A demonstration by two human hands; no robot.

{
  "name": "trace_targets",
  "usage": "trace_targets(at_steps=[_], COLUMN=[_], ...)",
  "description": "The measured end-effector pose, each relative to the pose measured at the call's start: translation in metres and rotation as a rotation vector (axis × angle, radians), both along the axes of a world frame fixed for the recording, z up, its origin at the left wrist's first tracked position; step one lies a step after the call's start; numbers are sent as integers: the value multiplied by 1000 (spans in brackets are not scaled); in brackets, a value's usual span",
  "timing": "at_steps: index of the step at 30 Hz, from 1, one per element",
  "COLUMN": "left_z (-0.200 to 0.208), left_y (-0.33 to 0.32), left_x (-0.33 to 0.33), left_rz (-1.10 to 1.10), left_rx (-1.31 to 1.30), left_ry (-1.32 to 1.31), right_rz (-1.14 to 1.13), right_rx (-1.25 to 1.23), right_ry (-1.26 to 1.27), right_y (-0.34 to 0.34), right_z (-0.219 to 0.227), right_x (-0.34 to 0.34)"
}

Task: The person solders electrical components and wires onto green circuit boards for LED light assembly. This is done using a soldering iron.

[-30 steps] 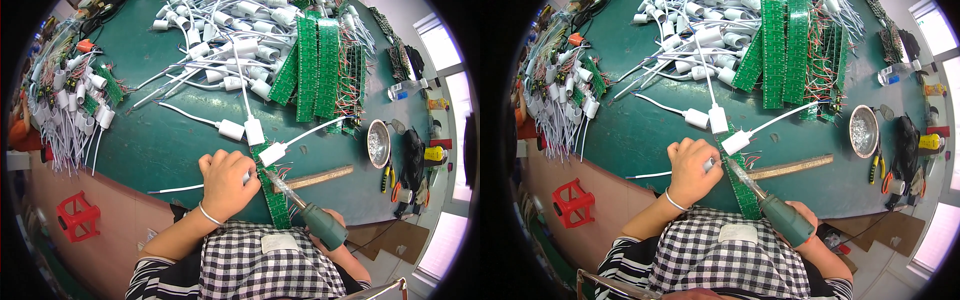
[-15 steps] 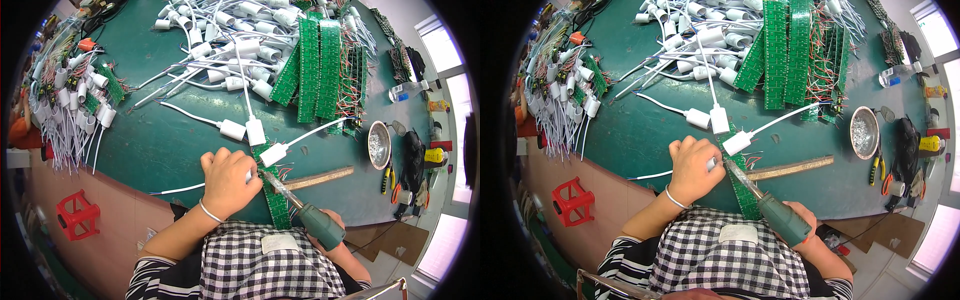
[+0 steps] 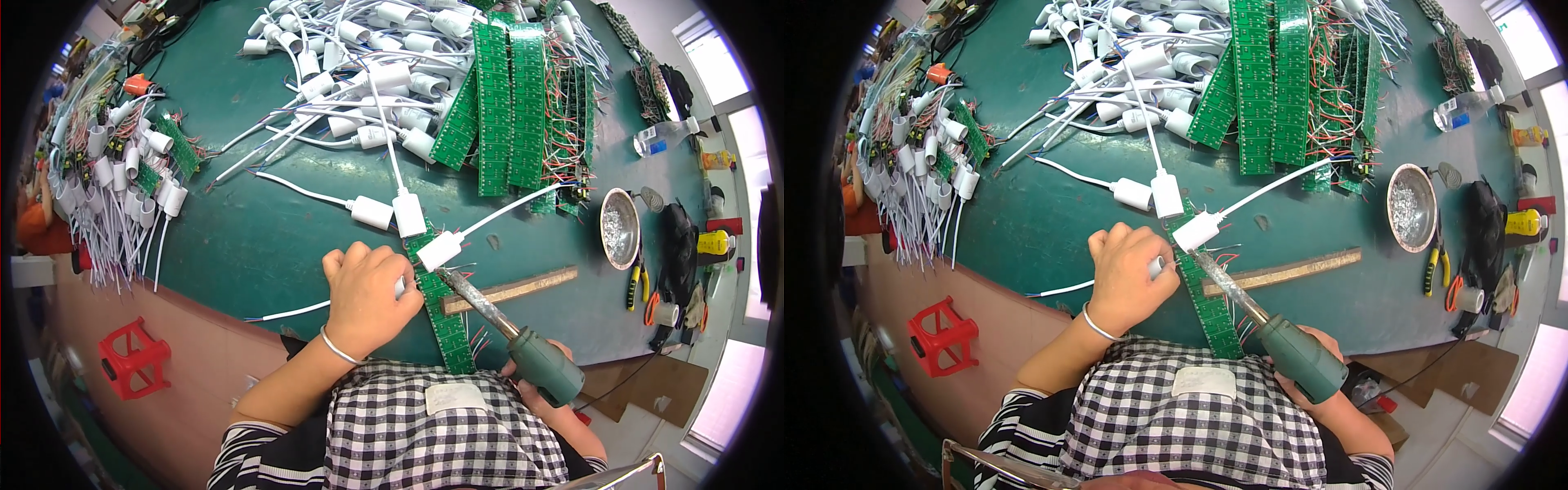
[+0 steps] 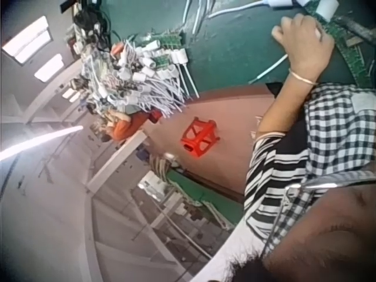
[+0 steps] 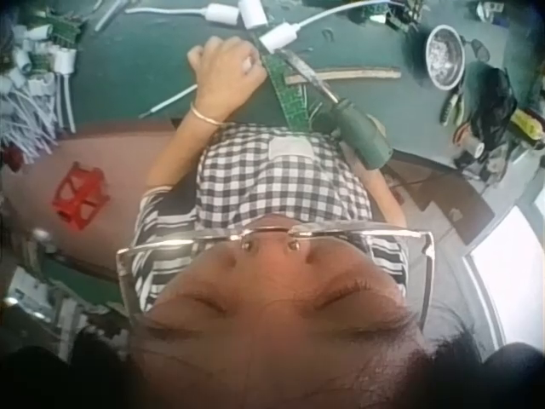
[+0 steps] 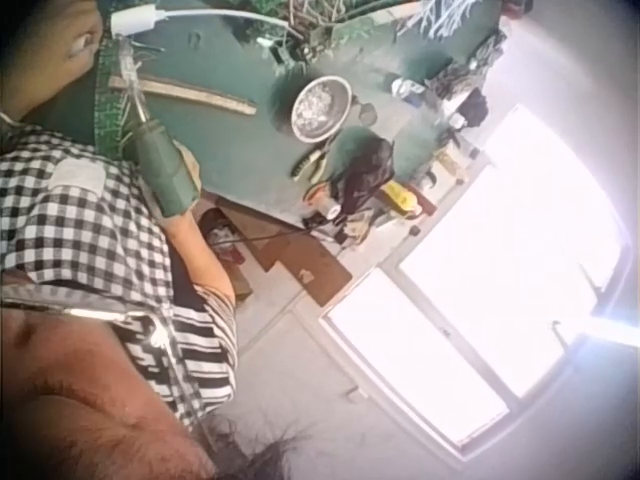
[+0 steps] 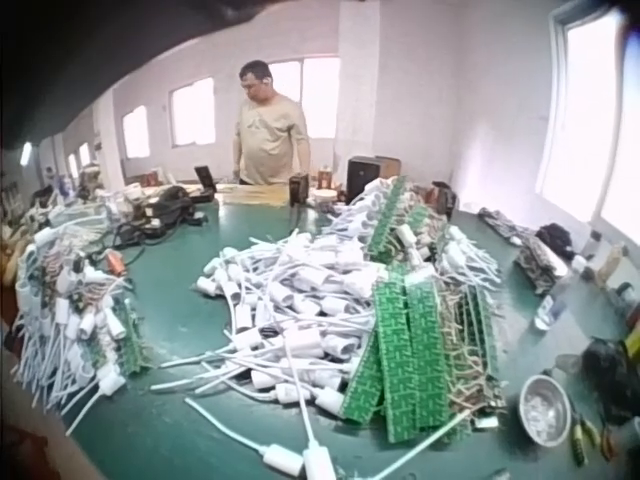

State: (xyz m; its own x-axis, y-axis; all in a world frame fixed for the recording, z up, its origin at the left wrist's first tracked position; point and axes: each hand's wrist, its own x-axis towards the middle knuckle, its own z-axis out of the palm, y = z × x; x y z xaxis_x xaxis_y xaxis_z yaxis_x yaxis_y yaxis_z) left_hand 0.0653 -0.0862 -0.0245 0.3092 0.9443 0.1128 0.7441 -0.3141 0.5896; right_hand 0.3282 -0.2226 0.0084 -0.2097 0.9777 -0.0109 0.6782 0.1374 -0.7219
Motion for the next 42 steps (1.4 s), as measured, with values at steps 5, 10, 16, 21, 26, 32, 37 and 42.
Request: trace_targets(at_steps=[5, 10, 16, 21, 26, 32, 37, 42], left_z=[2, 12, 9, 1, 15, 4, -2, -5], left_y=[-1, -2, -1, 19, 18, 7, 3, 1], left_x=[-1, -10, -29, -27, -32, -19, -16, -13], left_rz=[-5, -64, -115, -276, -270, -186, -114, -84], left_rx=[22, -51, 133, 404, 175, 168, 185, 143], left_ry=[-4, -35, -6, 85, 61, -10, -13, 12], right_rz=[-158, -213, -191, -425, -307, -252, -8, 18], right_rx=[-131, -116, -69, -109, -140, -178, -54, 100], right_ry=[330, 395, 469, 654, 415, 502, 102, -79], right_y=[5, 6, -1, -22, -22, -10, -7, 1], right_z=[1, -2, -15, -35, -29, -6, -6, 0], right_x=[-10, -9, -7, -2, 7, -6, 3, -4])
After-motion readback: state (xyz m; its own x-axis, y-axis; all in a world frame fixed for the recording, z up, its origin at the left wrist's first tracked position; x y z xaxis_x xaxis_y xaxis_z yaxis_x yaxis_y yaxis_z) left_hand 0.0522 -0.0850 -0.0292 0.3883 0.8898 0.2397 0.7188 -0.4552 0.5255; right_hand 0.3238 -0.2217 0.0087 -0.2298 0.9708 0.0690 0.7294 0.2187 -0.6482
